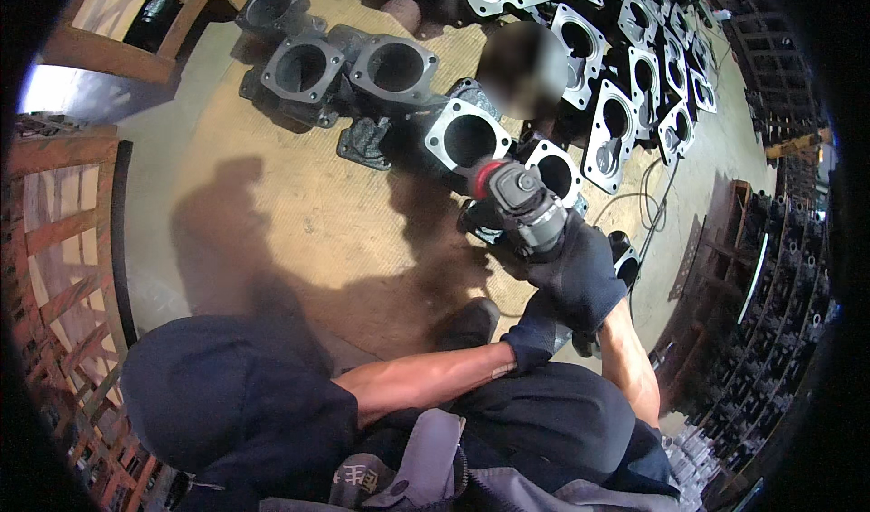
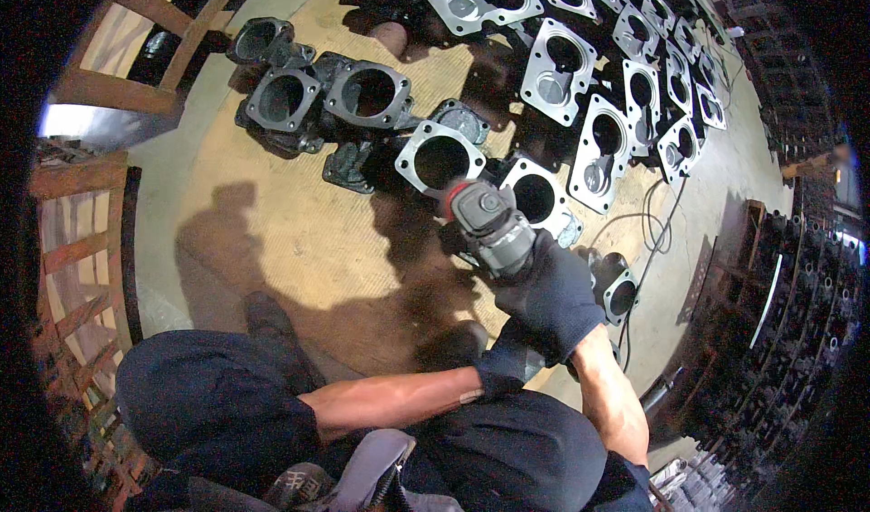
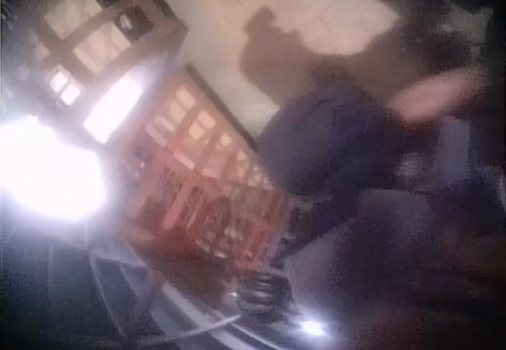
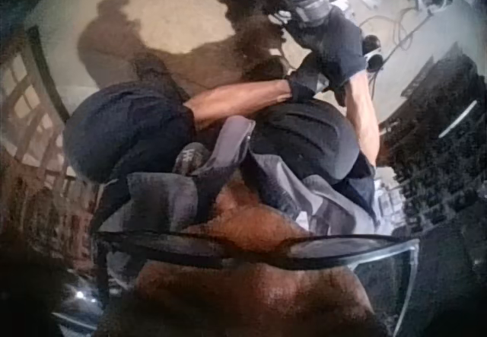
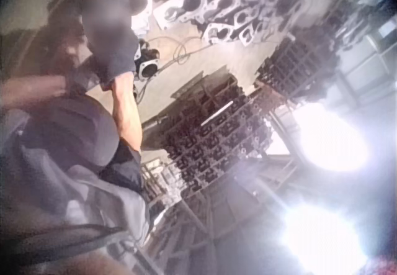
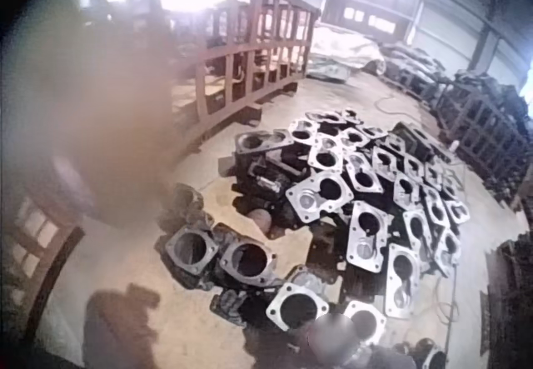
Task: The person uses a handheld angle grinder to smooth the inner cylindrical surfaces of multiple metal engine parts laid out on the floor. They handle each part individually, repositioning them as needed, and move finished pieces aside.
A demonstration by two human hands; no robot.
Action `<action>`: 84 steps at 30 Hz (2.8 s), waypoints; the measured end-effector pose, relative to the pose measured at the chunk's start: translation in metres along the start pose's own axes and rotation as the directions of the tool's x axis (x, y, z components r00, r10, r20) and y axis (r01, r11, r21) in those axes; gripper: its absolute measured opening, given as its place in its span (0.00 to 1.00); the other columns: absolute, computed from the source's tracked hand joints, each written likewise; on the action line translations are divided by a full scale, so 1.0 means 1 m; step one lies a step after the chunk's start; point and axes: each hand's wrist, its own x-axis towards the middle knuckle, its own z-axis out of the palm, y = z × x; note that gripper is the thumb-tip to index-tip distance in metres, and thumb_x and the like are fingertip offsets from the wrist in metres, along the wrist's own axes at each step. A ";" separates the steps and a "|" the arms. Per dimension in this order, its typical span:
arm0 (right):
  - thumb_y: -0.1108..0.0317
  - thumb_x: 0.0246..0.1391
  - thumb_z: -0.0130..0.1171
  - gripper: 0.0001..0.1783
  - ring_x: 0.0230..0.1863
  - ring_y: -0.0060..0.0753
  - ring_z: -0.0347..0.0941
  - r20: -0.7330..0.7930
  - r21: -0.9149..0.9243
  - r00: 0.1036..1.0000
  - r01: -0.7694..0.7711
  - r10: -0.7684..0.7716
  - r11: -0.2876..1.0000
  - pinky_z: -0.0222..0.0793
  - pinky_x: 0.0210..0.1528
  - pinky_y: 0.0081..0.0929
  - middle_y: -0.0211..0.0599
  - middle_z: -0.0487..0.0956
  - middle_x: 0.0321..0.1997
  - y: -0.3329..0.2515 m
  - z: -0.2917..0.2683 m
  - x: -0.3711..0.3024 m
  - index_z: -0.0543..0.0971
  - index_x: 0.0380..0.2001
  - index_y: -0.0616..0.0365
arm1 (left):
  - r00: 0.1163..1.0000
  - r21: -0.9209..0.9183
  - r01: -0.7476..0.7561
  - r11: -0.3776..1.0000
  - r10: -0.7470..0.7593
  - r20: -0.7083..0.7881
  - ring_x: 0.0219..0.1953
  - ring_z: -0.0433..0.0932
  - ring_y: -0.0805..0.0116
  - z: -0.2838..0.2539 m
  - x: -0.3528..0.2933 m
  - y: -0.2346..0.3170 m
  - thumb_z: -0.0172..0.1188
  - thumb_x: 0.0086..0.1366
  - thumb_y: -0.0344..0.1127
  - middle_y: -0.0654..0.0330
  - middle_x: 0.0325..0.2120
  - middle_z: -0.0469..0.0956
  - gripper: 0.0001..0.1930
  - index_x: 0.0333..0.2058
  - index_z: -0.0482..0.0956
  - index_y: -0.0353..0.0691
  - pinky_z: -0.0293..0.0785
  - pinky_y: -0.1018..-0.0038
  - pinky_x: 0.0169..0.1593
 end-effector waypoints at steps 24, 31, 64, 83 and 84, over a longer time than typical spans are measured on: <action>0.57 0.35 0.73 0.33 0.45 0.59 0.83 -0.084 0.072 0.994 0.069 -0.063 0.995 0.78 0.48 0.45 0.58 0.85 0.39 0.022 -0.022 0.041 0.78 0.46 0.62 | 0.962 0.312 0.142 0.939 -0.205 0.181 0.63 0.66 0.65 0.000 0.042 0.054 0.52 0.72 0.26 0.52 0.60 0.72 0.23 0.65 0.67 0.36 0.58 0.71 0.70; 0.59 0.36 0.74 0.34 0.45 0.50 0.84 -0.002 0.038 1.000 0.000 0.000 0.999 0.79 0.49 0.37 0.52 0.85 0.40 0.020 -0.014 0.011 0.77 0.48 0.63 | 0.989 0.140 0.089 0.986 -0.104 0.102 0.58 0.70 0.66 0.006 0.013 0.031 0.59 0.69 0.29 0.53 0.56 0.74 0.21 0.60 0.71 0.36 0.66 0.71 0.64; 0.62 0.32 0.77 0.38 0.47 0.50 0.84 0.034 0.090 0.996 0.078 -0.082 0.993 0.77 0.51 0.37 0.50 0.86 0.42 0.001 -0.039 0.051 0.78 0.51 0.61 | 0.983 -0.001 0.102 0.995 -0.101 0.153 0.63 0.68 0.57 0.007 0.059 0.003 0.54 0.69 0.34 0.46 0.57 0.74 0.22 0.61 0.73 0.38 0.59 0.62 0.69; 0.54 0.34 0.75 0.35 0.41 0.61 0.83 0.137 -0.133 0.990 0.059 -0.040 0.989 0.80 0.44 0.45 0.56 0.84 0.35 -0.037 -0.015 0.029 0.75 0.45 0.61 | 0.976 0.020 -0.216 0.976 0.216 0.011 0.58 0.70 0.68 -0.003 0.015 -0.007 0.54 0.70 0.27 0.55 0.56 0.72 0.22 0.61 0.66 0.35 0.67 0.71 0.63; 0.54 0.35 0.76 0.35 0.42 0.59 0.83 0.142 -0.102 0.989 0.047 -0.032 0.994 0.80 0.45 0.44 0.56 0.84 0.37 -0.034 -0.011 0.026 0.76 0.46 0.62 | 0.954 0.123 -0.297 0.947 0.300 -0.008 0.56 0.72 0.67 -0.003 0.012 -0.012 0.57 0.69 0.27 0.55 0.54 0.74 0.21 0.59 0.69 0.35 0.69 0.71 0.61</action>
